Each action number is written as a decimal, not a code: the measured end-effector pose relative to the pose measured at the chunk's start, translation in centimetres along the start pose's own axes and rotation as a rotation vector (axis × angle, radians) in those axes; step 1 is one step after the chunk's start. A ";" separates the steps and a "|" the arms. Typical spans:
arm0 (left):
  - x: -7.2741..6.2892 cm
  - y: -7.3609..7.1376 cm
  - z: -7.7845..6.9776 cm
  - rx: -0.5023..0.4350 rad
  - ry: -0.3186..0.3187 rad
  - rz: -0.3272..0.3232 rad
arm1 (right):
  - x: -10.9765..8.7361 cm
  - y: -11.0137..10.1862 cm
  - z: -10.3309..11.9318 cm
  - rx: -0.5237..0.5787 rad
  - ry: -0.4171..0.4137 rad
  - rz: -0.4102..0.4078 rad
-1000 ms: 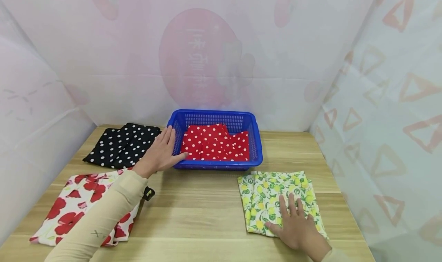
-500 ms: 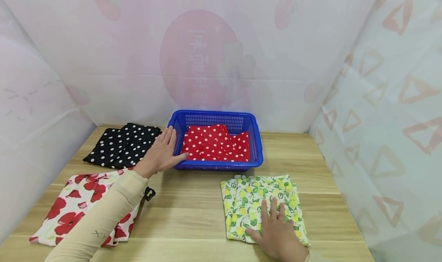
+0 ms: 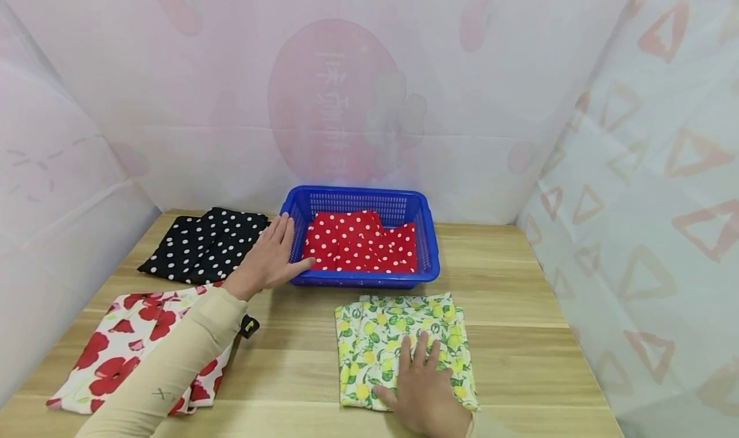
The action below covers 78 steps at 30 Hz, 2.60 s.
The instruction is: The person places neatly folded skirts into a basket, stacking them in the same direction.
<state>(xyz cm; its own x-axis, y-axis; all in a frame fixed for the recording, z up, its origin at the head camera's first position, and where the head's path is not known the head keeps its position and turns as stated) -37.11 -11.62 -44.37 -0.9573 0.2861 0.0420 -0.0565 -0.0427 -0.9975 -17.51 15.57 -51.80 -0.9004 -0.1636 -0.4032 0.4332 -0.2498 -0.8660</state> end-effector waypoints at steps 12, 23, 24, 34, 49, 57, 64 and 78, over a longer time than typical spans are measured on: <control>0.0 -0.1 -0.1 0.000 0.002 -0.008 | 0.8 0.9 3.7 -0.080 -0.042 0.008; -0.5 -0.2 0.8 -0.224 0.002 -0.061 | 0.5 -2.6 2.9 0.087 -0.164 0.058; -0.6 -0.5 1.1 -0.276 0.010 -0.098 | 0.4 -3.2 2.6 0.125 -0.174 0.058; -6.2 -1.1 5.9 -0.555 -0.144 -0.117 | 1.1 -8.6 -2.5 0.484 -0.195 -0.053; -12.1 5.0 0.4 -1.198 -0.053 0.405 | 3.2 -7.6 -10.9 0.777 0.027 -0.035; -13.0 7.0 -4.5 -1.439 -0.070 0.659 | 3.4 -6.4 -10.9 0.964 0.058 0.046; -12.3 8.1 -6.9 -1.444 -0.075 0.650 | 4.0 -4.5 -10.5 1.059 0.060 0.135; -11.0 8.2 -9.1 -1.186 -0.073 0.491 | 3.8 -4.1 -9.4 0.990 -0.023 0.085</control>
<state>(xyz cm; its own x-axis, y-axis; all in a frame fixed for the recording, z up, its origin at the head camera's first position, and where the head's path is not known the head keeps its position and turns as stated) -24.51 -6.43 -53.55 -0.8211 0.4285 -0.3771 0.5543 0.7562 -0.3477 -23.14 24.92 -52.56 -0.8682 -0.2339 -0.4377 0.3445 -0.9189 -0.1924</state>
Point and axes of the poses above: each hand's wrist, its own x-axis towards the middle knuckle, its own y-axis out of the palm, z = x × y, the point moved 10 cm from there along x, towards the middle knuckle, and after that the axes turned 15 degrees about x, right-handed, at the moved point
